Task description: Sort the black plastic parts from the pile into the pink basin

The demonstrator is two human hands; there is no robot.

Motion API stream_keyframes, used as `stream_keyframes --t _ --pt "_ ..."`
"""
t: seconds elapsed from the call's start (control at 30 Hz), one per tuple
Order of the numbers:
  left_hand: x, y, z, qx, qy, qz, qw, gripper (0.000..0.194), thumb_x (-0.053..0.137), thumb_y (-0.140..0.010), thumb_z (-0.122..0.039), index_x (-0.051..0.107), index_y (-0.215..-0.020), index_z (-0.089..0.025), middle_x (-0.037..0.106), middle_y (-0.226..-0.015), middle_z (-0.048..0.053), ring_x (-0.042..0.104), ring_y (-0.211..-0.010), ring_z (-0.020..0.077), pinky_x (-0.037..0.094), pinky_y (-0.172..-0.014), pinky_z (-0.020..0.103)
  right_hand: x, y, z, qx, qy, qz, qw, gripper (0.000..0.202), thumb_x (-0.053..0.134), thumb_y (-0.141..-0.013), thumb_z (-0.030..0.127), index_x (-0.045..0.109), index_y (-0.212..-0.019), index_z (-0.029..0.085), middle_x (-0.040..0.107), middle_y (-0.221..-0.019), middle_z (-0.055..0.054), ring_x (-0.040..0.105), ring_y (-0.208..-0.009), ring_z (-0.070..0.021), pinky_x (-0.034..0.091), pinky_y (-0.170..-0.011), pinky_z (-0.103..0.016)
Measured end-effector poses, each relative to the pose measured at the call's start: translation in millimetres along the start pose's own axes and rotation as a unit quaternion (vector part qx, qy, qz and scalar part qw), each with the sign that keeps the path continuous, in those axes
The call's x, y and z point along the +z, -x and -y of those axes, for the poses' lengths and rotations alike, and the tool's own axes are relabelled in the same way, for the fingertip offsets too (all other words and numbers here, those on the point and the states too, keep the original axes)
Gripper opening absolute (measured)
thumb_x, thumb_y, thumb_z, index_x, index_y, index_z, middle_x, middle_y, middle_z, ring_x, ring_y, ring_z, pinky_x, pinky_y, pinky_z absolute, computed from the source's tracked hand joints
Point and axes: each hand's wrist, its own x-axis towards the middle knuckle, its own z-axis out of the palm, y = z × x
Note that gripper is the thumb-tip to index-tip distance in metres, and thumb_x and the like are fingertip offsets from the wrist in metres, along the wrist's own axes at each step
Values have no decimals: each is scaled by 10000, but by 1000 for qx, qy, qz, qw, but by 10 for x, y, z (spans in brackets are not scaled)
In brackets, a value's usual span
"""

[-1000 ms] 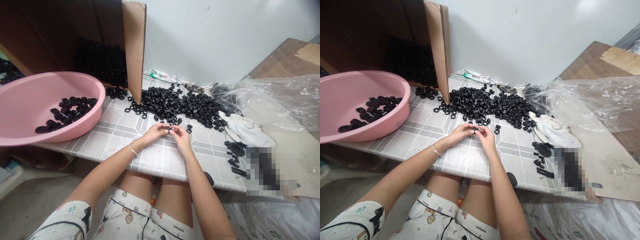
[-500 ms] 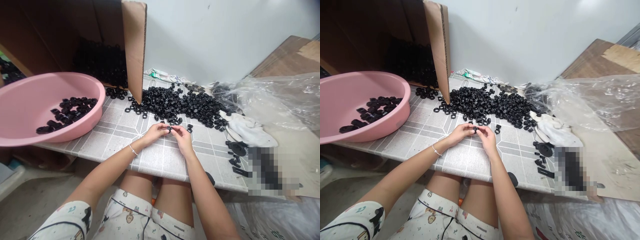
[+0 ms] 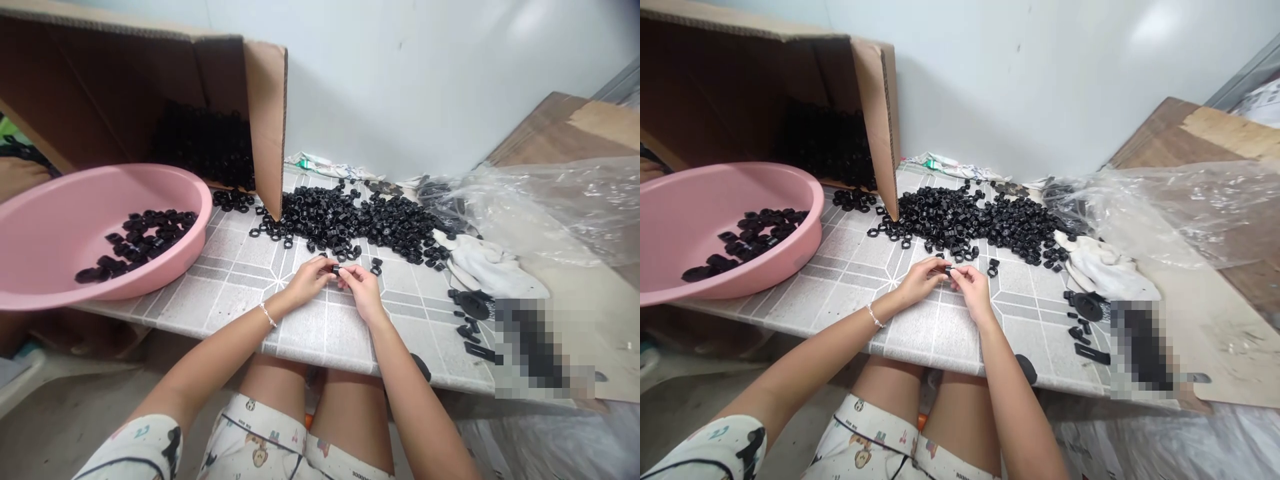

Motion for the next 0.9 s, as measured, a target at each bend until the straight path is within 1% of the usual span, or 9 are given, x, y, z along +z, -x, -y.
stream_keyframes --t 0.07,0.17,0.33,0.5,0.6,0.7,0.77,0.83,0.9 --pt "5 7 5 15 -7 -8 1000 264 601 -799 -157 644 -1059 -156 660 -1059 88 629 -980 193 503 -901 348 24 10 21 13 -9 -8 1000 303 705 -695 471 604 -758 193 586 -567 23 515 -491 -118 427 -513 -272" --pt "15 6 25 -23 62 4 998 290 605 -793 -161 635 -1081 -136 673 -1081 102 645 -989 198 504 -923 354 36 11 35 -5 -21 3 1000 319 697 -697 485 578 -796 205 580 -602 32 522 -510 -112 429 -518 -258" --pt "7 -15 51 -89 128 17 988 307 657 -770 -223 657 -1061 -126 692 -1092 109 654 -986 214 496 -945 379 -8 -20 19 -39 6 43 998 303 690 -709 479 566 -814 222 606 -719 10 570 -625 -142 482 -621 -295" --pt "-43 -63 79 -126 157 37 979 348 682 -769 -325 673 -1040 -106 704 -1039 117 665 -920 221 517 -884 384 -49 -37 6 -64 25 59 996 305 672 -728 484 609 -877 225 653 -838 -23 617 -755 -182 524 -754 -353" --pt "-53 -82 100 -137 175 50 974 352 703 -751 -308 670 -1038 -106 709 -1017 113 664 -915 212 511 -885 378 -56 -34 -9 -67 33 59 995 299 675 -729 477 624 -881 224 676 -869 -34 631 -795 -196 530 -789 -375" --pt "-42 -82 116 -134 175 46 974 326 712 -730 -241 669 -1027 -116 708 -1027 105 661 -936 204 493 -920 377 -52 -32 -39 -59 37 53 996 286 686 -724 468 624 -857 222 683 -851 -36 637 -777 -196 530 -779 -379" --pt "-34 -73 123 -136 162 44 976 310 691 -741 -215 662 -1034 -118 708 -1025 102 662 -930 199 492 -921 374 -50 -33 -61 -52 39 43 997 296 698 -709 479 617 -830 221 678 -800 -32 637 -740 -196 529 -747 -375" --pt "-34 -54 122 -133 130 47 981 313 668 -752 -204 654 -1052 -118 708 -1014 100 664 -919 199 499 -906 369 -52 -31 -77 -43 43 41 997 314 706 -695 496 615 -812 219 670 -748 -27 630 -705 -195 526 -718 -369" --pt "-41 -30 110 -108 76 52 990 306 650 -762 -201 657 -1059 -127 706 -1014 93 661 -927 203 497 -903 364 -58 -26 -83 -37 48 49 997 327 709 -690 506 625 -813 216 670 -735 -24 622 -689 -190 522 -709 -362"
